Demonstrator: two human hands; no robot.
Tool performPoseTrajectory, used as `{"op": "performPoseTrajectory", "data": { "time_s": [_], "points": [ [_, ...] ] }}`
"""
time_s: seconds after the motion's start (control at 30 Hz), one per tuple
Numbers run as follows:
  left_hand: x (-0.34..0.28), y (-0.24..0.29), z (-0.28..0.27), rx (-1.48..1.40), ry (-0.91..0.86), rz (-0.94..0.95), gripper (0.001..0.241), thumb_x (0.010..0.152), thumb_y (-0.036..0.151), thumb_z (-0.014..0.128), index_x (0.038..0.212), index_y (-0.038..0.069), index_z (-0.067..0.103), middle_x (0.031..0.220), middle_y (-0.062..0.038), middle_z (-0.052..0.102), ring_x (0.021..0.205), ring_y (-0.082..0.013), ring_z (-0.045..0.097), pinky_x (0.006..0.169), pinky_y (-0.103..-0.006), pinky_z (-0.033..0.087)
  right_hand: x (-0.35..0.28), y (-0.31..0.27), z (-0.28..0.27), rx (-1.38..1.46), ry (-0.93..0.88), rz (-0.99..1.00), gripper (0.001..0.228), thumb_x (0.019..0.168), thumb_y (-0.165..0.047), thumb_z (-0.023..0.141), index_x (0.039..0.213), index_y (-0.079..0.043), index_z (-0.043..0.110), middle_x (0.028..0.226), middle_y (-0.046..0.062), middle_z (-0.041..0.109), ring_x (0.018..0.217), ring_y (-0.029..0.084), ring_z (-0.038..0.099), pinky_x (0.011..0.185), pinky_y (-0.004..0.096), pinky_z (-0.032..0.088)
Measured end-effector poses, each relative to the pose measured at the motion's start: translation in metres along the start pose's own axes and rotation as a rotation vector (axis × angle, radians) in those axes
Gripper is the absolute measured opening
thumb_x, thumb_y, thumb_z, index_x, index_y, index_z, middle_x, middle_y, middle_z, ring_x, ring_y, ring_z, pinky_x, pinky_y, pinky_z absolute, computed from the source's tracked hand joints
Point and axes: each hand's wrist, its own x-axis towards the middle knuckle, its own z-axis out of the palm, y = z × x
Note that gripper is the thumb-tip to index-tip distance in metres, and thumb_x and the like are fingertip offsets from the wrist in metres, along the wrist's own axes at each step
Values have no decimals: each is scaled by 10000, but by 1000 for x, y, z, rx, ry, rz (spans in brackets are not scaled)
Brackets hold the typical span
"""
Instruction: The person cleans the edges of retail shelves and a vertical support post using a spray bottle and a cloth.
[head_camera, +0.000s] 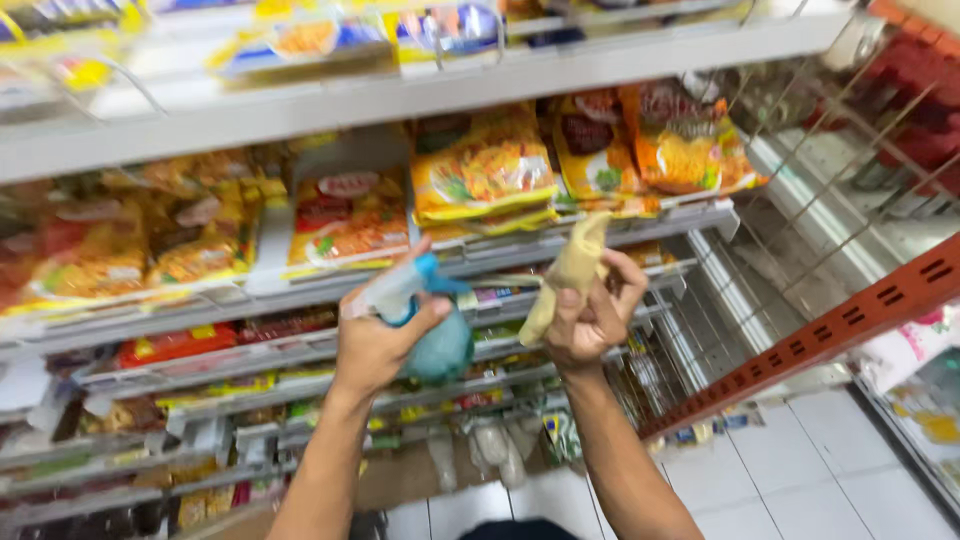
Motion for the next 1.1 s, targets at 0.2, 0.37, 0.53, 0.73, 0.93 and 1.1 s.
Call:
{"op": "performPoseTrajectory", "data": {
  "time_s": [0.2, 0.37, 0.53, 0.73, 0.93, 1.1],
  "points": [
    [19, 56, -55, 13, -230, 108, 234, 901, 194, 771, 1084, 48, 770, 991, -45, 727, 928, -148, 658, 861, -302, 533, 90, -58, 43, 67, 75, -310, 404, 1002, -391, 663, 1204, -44, 703, 1414, 165, 450, 1269, 291, 481, 1122, 418, 418],
    [35, 100, -110, 557, 11, 501, 281, 863, 194, 801, 1129, 103, 785, 1451, -156, 525, 1383, -345, 506, 1165, -444, 408, 148, -87, 125, -295, -223, -666, 445, 923, -281, 789, 1332, -124, 712, 1474, 212, 506, 1380, 388, 471, 1153, 526, 316],
    [46, 111, -169, 770, 158, 502, 261, 854, 192, 802, 1112, 147, 812, 1692, -206, 275, 1599, -423, 209, 1273, -625, 162, 142, -112, 201, -331, -346, -867, 470, 1009, -216, 757, 1457, -106, 667, 1567, 133, 528, 1492, 351, 446, 1267, 540, 250],
    [35, 94, -236, 920, 209, 359, 361, 881, 219, 753, 1240, 202, 775, 1687, -228, 219, 1570, -452, 195, 1232, -681, 134, 104, -147, 269, -274, -465, -973, 503, 1047, -270, 694, 1495, -58, 605, 1588, 163, 501, 1502, 352, 429, 1264, 547, 235],
    [7, 70, -301, 972, 334, 260, 614, 841, 150, 689, 1447, 223, 620, 1704, -237, 172, 1574, -474, 165, 1224, -676, 141, 68, -191, 331, -272, -505, -1178, 534, 1028, -323, 658, 1492, -66, 604, 1615, 136, 468, 1514, 324, 401, 1258, 525, 242],
    [-12, 57, -355, 995, 432, 213, 821, 791, 135, 673, 1572, 168, 423, 1709, -223, 174, 1576, -483, 150, 1219, -640, 196, 36, -223, 384, -225, -524, -1212, 570, 1002, -317, 636, 1503, -52, 581, 1628, 137, 448, 1523, 310, 379, 1252, 509, 245]
  ]
}}
